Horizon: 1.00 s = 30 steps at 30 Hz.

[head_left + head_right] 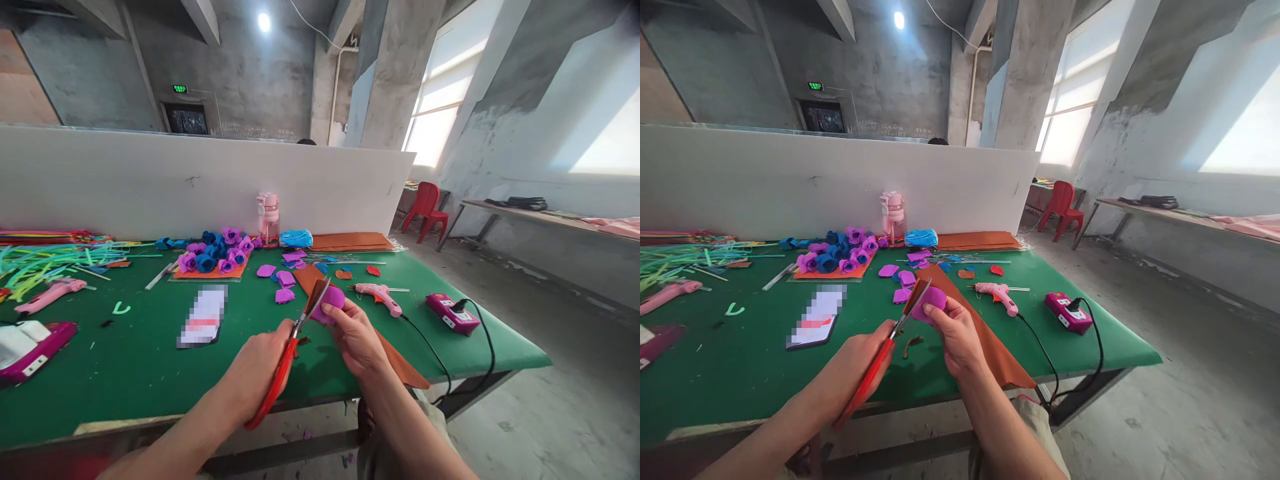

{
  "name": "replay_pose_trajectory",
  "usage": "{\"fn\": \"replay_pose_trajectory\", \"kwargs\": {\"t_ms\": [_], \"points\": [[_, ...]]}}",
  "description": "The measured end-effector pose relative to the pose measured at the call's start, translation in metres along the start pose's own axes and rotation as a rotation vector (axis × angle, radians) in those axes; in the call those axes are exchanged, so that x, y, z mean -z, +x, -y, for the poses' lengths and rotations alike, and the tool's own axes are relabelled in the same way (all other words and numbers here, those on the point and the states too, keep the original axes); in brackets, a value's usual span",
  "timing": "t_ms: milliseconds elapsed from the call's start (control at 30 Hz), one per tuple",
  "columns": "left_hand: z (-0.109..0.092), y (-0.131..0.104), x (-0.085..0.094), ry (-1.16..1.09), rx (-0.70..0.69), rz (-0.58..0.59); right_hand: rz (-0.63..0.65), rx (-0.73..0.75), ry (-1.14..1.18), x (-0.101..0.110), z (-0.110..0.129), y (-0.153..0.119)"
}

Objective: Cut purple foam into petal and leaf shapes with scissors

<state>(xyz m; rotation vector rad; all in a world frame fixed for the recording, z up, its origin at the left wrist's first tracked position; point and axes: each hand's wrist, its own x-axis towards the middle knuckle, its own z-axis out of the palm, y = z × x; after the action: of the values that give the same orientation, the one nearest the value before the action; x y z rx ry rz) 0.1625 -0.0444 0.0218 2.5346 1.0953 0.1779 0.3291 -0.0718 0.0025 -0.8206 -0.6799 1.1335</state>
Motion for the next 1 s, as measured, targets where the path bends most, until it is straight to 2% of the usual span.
{"fn": "replay_pose_trajectory", "kwargs": {"t_ms": [433,867,1000], "points": [[0.008,-0.003,-0.008,-0.065,-0.039,-0.034,0.050,-0.008,-0.038,0.013,0.002,0.003],[-0.002,-0.010,0.003,-0.205,-0.039,0.025,0.076,-0.029,-0.115,0.015,0.011,0.001],[-0.003,-0.012,0.003,-0.263,-0.027,-0.023,0.099,-0.025,-0.095,0.016,0.012,0.001]]}}
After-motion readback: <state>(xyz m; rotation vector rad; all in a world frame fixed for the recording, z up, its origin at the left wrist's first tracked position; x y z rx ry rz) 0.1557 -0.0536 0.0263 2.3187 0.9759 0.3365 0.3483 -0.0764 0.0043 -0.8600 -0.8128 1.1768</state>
